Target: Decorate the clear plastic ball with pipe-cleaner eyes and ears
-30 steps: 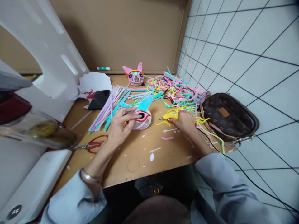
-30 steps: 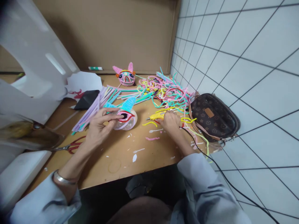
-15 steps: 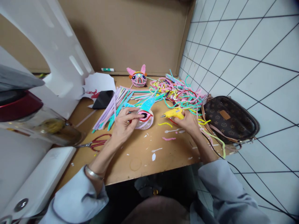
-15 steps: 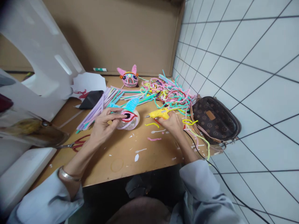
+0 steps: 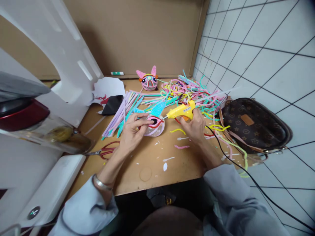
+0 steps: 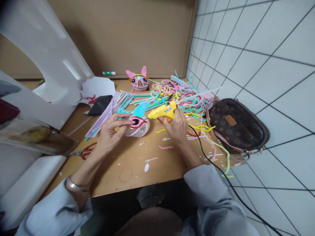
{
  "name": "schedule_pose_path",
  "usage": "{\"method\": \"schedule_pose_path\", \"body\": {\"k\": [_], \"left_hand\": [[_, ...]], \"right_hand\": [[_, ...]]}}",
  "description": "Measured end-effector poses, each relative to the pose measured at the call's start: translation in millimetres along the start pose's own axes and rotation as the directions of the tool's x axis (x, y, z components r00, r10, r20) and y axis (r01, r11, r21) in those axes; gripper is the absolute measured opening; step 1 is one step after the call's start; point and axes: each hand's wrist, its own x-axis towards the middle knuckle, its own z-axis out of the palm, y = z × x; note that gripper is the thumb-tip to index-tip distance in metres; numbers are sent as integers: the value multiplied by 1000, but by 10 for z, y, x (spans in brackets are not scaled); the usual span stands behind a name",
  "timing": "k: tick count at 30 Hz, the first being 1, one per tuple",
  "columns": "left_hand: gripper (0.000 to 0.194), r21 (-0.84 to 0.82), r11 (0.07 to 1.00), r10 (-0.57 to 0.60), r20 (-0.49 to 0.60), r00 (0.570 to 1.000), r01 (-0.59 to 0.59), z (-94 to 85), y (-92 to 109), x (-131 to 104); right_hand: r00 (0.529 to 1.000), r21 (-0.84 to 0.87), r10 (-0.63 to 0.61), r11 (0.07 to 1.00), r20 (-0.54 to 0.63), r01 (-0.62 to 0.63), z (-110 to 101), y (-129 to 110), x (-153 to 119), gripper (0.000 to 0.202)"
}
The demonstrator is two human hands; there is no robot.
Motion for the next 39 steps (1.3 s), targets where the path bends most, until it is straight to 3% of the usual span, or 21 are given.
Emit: {"method": "schedule_pose_path", "body": {"k": [6,20,39], "left_hand": [[27,23,999,-47,-2,999,47,14,2,-11],[24,34,999,-40,11,999,40,-4,4,-1],[24,54,998,-20,5,1000,20,-6,-1,4]], "right_hand": [[998,57,-55,997,-2,55,5,-13,-46,25],[989,84,-149,985,-6,149,73,-29,-77,18],[986,85,-169,982,16,167,27,-42,-79,15]]}}
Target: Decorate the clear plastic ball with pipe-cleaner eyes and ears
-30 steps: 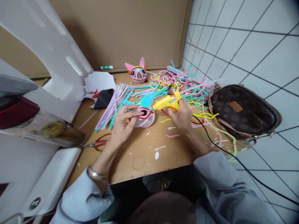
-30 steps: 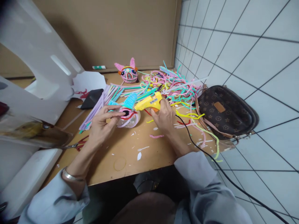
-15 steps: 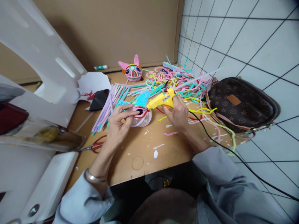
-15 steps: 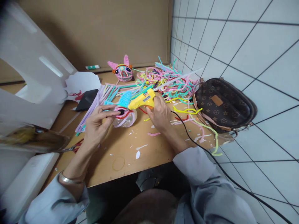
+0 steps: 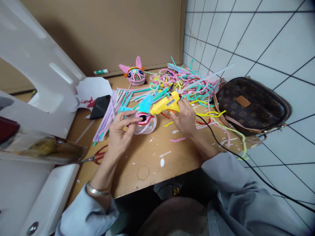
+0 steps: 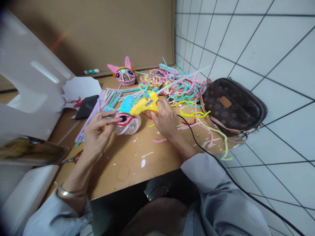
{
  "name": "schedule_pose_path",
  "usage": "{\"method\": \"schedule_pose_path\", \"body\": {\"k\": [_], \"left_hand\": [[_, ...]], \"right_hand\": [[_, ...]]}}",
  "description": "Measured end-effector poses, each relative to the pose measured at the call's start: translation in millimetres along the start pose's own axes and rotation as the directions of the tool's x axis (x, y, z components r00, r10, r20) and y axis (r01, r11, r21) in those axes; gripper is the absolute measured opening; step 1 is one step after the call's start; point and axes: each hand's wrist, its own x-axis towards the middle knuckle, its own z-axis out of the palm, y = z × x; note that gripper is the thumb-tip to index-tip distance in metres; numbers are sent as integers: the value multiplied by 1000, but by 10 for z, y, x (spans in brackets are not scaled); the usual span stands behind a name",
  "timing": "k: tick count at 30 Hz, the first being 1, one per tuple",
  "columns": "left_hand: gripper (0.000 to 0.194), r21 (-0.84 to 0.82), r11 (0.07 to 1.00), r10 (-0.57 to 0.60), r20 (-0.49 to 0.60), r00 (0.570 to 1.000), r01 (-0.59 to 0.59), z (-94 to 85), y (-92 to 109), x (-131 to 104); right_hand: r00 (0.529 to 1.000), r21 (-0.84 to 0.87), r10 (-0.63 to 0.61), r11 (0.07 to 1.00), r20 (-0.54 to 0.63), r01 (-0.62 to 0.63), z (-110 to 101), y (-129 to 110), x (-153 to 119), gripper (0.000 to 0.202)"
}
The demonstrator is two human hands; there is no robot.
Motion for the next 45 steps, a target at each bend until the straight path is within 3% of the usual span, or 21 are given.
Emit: {"method": "schedule_pose_path", "body": {"k": [15,25,30,34,37,45], "left_hand": [[21,-15,999,39,1,999,-39,-25,20,7],[22,-5,1000,-3,-20,1000,2,-3,-1,2],[22,-8,1000,10,-12,1000,-10,-14,6,9],[22,-9,1000,16,-10,1000,-16,-8,-4,8],[22,-17,1000,0,0,1000,0,2,-18,2],[27,-55,998,1,-10,1000,-1,29,3,-1]], "right_hand": [[999,45,-30,998,-45,32,37,21,-6,11],[997,75,-40,996,-67,45,68,51,-9,13],[997,77,31,997,-70,-26,80,42,-2,16],[987,5,145,989,-73,-145,-32,86,-61,22],[977,-108,212,971,-10,-212,-154,176,-197,23],[958,-406,208,907,199,-112,-396,383,-536,32]]}}
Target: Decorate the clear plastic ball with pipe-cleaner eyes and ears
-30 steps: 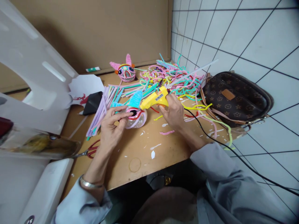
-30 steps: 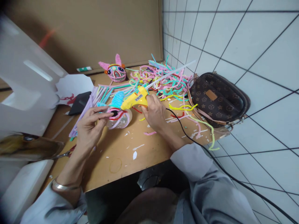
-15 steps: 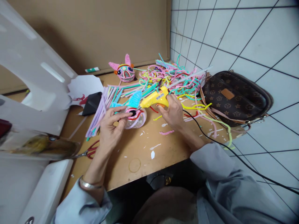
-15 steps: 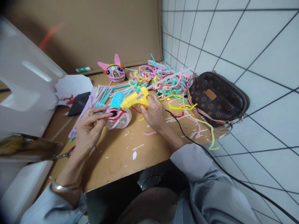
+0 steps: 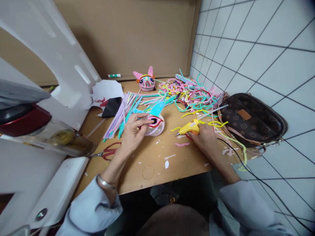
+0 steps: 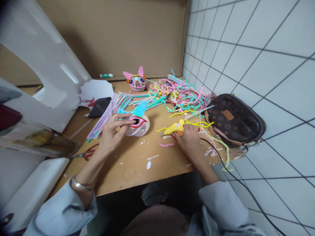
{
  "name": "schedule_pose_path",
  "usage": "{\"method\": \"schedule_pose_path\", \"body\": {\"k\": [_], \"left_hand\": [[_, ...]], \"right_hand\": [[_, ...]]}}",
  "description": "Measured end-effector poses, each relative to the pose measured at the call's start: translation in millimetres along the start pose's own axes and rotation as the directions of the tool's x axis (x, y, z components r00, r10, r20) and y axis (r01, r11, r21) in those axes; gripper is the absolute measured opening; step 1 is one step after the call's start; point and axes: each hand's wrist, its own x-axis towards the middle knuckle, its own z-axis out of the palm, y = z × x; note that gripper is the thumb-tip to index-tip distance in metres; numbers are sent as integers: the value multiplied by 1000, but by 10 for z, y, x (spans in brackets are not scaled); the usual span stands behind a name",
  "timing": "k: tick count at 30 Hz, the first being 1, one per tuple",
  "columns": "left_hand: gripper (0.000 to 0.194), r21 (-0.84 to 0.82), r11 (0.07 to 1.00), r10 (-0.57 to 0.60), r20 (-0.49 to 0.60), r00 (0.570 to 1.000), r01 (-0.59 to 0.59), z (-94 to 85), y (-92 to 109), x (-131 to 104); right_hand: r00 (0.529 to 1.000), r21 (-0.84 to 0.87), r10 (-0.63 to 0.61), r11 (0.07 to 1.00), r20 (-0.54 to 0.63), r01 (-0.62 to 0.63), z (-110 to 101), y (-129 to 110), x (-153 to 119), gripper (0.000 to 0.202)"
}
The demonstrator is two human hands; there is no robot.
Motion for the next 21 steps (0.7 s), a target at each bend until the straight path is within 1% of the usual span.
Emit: {"method": "schedule_pose_path", "body": {"k": [2,3,4,5,6,8,9,10,12,14,17,21], "left_hand": [[28,-12,1000,19,-6,1000,-19,11,0,1],[28,-18,999,30,-10,1000,-30,16,-1,2],[28,-23,999,40,-11,999,-40,19,-1,2],[28,-27,998,48,-12,999,-48,21,0,3],[28,-30,998,54,-10,998,-54,22,2,3],[27,-26,998,59,-5,998,-59,21,5,2],[27,-22,998,60,-4,998,-60,20,6,1],[28,-16,998,60,-6,998,-60,19,7,0],[28,-7,999,53,-9,999,-53,20,4,-2],[29,-7,999,41,-4,999,-41,25,-2,-4],[28,-13,999,36,1,999,-36,35,-13,-3],[28,-17,999,42,-11,999,-42,40,-15,-2]], "right_hand": [[998,-80,-62,995,-6,61,-141,-41,9,34],[995,-84,-95,992,-32,92,-228,-96,36,30],[990,-44,-119,992,-81,116,-317,-175,78,23],[978,40,-161,985,-130,167,-397,-276,133,18],[959,156,-224,955,-173,251,-461,-396,199,18],[916,378,-330,837,-226,395,-521,-660,344,19],[898,451,-365,777,-247,440,-515,-789,414,18],[887,499,-396,734,-237,461,-489,-903,475,16],[891,548,-406,707,-203,447,-401,-1069,563,15],[909,563,-381,719,-170,407,-306,-1143,602,14],[924,557,-360,745,-129,368,-219,-1133,601,13],[925,537,-363,760,-114,365,-212,-1089,572,13]]}}
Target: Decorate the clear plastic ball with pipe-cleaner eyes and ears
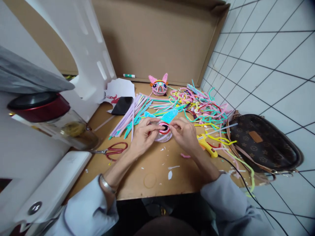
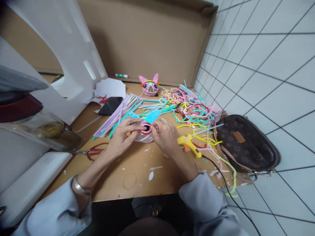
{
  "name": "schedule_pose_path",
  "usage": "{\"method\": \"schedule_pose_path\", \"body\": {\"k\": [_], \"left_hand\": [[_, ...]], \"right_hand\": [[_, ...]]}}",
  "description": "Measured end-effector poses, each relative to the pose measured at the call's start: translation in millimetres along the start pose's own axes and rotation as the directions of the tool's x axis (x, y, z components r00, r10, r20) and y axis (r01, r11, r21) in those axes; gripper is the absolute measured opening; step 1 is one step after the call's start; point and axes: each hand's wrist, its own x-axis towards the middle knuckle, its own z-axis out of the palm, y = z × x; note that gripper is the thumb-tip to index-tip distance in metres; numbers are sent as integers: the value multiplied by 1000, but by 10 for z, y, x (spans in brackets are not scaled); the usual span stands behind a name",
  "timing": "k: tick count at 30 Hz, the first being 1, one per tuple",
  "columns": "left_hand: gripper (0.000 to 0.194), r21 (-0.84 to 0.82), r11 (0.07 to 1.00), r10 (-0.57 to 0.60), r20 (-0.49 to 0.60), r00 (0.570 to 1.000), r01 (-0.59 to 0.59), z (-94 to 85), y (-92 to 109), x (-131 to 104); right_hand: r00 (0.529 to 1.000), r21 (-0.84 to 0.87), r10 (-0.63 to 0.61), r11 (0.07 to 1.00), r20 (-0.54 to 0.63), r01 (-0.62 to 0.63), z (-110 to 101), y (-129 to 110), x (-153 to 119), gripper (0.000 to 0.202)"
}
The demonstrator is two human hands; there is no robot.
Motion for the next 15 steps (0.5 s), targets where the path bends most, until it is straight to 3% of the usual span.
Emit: {"method": "schedule_pose_path", "body": {"k": [7,15], "left_hand": [[28,6,1000,-3,11,1000,2,-14,25,-1],[29,19,1000,12,9,1000,-12,-11,35,-8]], "right_hand": [[999,-47,-52,998,11,52,-23,-66,-35,14],[993,-228,-117,966,16,117,10,-99,-67,14]]}}
